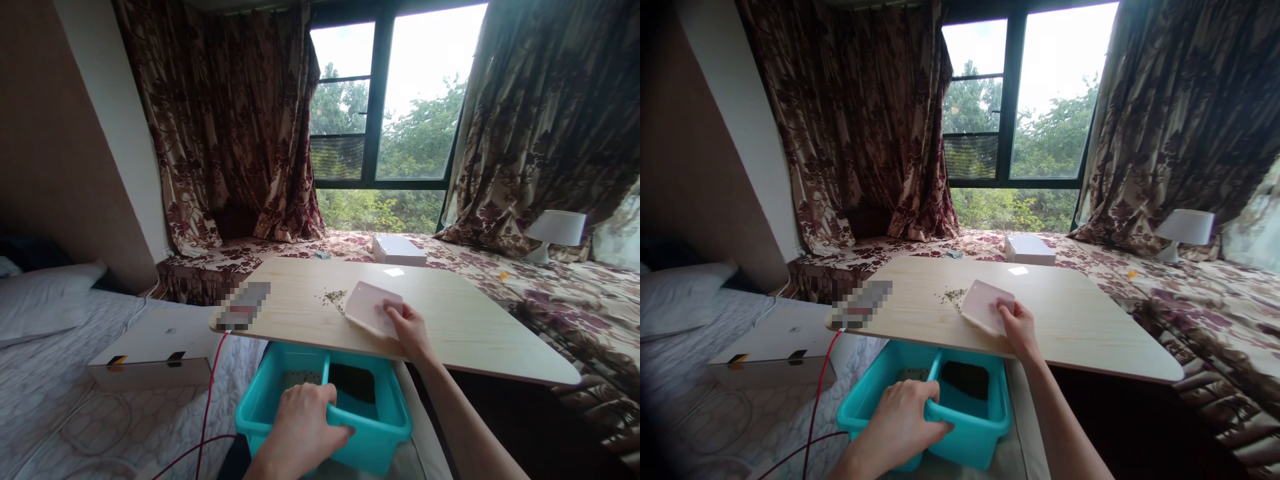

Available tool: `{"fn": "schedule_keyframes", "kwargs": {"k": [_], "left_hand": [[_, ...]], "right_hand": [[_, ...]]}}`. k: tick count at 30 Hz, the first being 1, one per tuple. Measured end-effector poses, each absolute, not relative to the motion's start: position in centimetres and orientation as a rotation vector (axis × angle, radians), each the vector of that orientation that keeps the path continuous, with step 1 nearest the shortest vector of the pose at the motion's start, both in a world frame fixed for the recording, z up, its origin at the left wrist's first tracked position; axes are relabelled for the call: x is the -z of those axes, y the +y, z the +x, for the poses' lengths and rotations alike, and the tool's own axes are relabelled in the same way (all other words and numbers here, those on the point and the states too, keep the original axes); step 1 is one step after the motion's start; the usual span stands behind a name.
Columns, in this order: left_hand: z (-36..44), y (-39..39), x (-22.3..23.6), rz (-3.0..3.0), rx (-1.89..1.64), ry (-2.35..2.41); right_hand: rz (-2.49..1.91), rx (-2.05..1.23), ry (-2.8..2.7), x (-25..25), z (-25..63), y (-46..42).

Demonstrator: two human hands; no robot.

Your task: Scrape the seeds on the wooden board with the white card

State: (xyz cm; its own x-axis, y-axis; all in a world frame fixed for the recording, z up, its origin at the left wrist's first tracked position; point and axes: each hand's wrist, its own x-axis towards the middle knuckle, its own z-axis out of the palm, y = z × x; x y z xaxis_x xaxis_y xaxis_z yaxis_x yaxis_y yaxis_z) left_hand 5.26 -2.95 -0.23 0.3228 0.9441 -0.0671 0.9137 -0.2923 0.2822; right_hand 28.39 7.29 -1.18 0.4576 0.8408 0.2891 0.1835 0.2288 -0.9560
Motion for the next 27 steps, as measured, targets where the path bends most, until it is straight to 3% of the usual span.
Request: {"fn": "schedule_keyframes", "kwargs": {"k": [27], "left_hand": [[5.0, -2.8, 1.1, 2.315, -0.279, 1.647]], "right_hand": [[-1.254, -0.627, -1.056, 1.3, 28.1, 7.3]]}}
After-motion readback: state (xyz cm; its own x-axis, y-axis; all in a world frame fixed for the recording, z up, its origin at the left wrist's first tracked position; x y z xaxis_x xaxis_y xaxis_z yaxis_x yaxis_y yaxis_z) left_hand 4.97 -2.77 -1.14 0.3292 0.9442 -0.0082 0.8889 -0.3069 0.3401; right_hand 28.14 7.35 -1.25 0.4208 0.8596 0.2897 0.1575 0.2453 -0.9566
